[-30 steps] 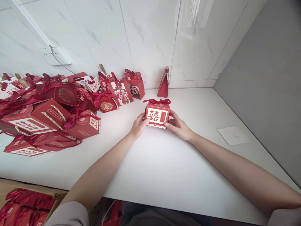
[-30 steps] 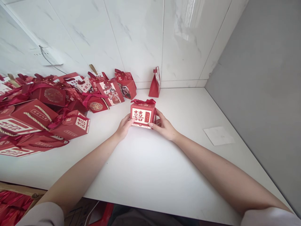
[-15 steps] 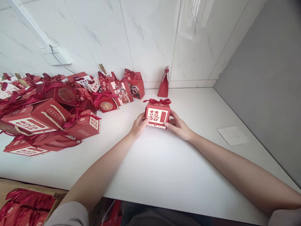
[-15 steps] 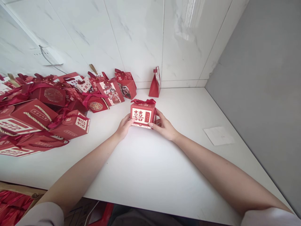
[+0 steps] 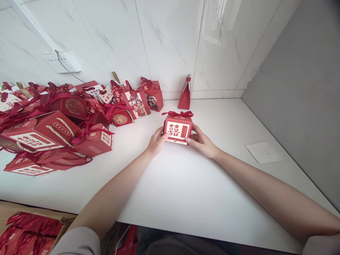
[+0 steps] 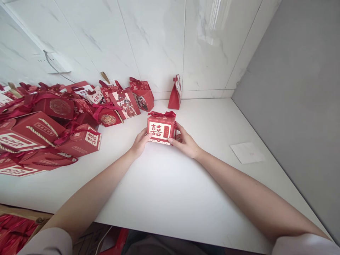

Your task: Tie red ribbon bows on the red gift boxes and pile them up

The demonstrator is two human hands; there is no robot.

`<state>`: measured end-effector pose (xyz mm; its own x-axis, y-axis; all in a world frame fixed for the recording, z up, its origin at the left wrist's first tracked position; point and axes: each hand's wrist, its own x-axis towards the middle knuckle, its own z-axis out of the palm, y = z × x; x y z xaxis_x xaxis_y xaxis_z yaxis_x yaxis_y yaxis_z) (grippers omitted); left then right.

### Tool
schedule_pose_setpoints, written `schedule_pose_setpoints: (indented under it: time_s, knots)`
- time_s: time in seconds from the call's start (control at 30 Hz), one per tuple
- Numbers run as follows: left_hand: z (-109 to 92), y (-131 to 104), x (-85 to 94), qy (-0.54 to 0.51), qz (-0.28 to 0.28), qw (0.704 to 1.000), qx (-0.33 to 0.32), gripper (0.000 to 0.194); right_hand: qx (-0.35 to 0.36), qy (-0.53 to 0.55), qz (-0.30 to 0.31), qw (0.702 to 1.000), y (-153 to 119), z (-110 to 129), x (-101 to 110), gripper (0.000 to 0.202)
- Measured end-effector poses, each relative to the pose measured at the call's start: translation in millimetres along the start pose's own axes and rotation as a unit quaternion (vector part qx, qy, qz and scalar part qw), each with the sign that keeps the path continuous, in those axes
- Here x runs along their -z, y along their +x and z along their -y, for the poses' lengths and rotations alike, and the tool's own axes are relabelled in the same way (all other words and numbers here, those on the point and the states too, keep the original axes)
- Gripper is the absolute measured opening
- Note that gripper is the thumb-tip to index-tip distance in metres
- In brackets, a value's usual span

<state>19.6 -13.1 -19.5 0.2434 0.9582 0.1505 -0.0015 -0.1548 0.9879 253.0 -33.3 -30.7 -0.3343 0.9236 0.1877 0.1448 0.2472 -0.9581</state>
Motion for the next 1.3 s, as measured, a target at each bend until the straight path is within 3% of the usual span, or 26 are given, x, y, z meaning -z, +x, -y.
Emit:
schedule_pose_setpoints:
  time_s: [1.07, 1.3]
  knots:
    - [1.9, 0.2, 1.8, 0.007, 0.004, 1.000, 0.001, 0.055, 0.011, 0.011, 0.001, 1.000, 0.4, -2.5, -0.3, 0.079]
    - [2.7, 2.9, 5.0, 0.026, 0.040, 0.997, -0.059, 0.056, 0.023, 0.032, -0.018, 0.999, -1.3, -5.1, 0.2, 0.076]
